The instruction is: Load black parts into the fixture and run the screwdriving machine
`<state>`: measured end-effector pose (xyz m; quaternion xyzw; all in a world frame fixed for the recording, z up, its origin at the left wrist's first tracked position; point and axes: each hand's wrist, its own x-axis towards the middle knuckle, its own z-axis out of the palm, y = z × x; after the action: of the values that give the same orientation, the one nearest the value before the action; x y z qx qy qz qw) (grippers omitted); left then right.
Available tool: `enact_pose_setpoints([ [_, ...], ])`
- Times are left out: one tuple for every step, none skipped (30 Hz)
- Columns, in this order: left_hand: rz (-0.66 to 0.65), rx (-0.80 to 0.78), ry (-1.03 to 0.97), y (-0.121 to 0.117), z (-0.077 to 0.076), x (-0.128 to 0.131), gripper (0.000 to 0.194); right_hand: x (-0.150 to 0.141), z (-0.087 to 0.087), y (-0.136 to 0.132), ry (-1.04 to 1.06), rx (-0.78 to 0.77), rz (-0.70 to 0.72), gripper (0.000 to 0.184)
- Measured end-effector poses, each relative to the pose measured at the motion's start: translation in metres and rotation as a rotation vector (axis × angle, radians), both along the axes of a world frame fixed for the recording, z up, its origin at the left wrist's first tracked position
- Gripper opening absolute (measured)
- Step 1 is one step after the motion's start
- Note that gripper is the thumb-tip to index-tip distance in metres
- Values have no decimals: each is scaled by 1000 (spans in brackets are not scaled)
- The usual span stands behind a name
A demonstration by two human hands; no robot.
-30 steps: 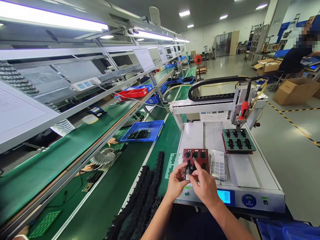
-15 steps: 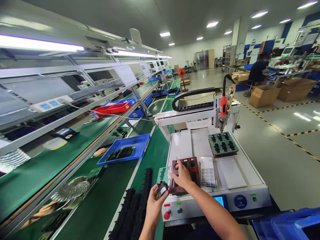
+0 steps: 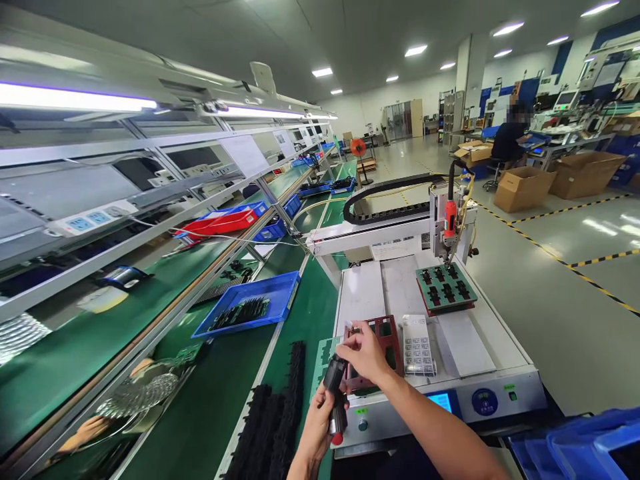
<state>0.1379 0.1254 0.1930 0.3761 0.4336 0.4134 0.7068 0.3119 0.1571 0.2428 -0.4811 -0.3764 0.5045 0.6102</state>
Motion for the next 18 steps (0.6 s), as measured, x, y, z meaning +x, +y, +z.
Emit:
enact_pose_setpoints([
  [-38,19,-5,-3,0,5,61,1,5,-12,73,-35,28,71],
  [-65,32,-16,-5,-1,10,63,4,9,-23,124,-57,37,72],
  [-84,35,-36,-8,-1,15,65,8,12,-33,153,-59,32,72],
  [-94,27,-64,-9,-1,19,68,12,14,-41,160,-46,26,73],
  [-107,11,-95,-11,0,22,72,18,15,-48,147,-23,24,72],
  [-125,-10,-122,-11,0,25,77,25,16,-55,114,6,29,70],
  [-147,-29,-140,-11,1,27,83,31,16,-60,65,32,34,67],
  [-170,-43,-143,-11,3,28,89,38,16,-66,4,50,34,63],
  [-187,-45,-131,-10,5,30,94,43,16,-71,-58,59,20,60],
  [-184,-27,-102,-9,7,31,96,48,17,-77,-120,59,-14,57],
  [-162,18,-60,-8,10,33,95,52,17,-82,-179,53,-69,54],
  [-134,86,-8,-7,14,36,91,54,19,-88,-228,44,-134,50],
  [-106,167,45,-7,19,39,86,56,21,-94,-255,33,-192,45],
  [-83,246,92,-6,24,42,80,57,23,-100,-255,23,-232,39],
  [-68,313,130,-6,30,45,75,57,26,-106,-229,14,-248,33],
  [-65,359,156,-6,35,49,72,56,30,-111,-182,4,-237,32],
  [-68,384,171,-7,40,53,71,56,33,-116,-122,-7,-205,34],
  [-70,398,176,-7,44,56,70,55,36,-121,-65,-24,-161,37],
])
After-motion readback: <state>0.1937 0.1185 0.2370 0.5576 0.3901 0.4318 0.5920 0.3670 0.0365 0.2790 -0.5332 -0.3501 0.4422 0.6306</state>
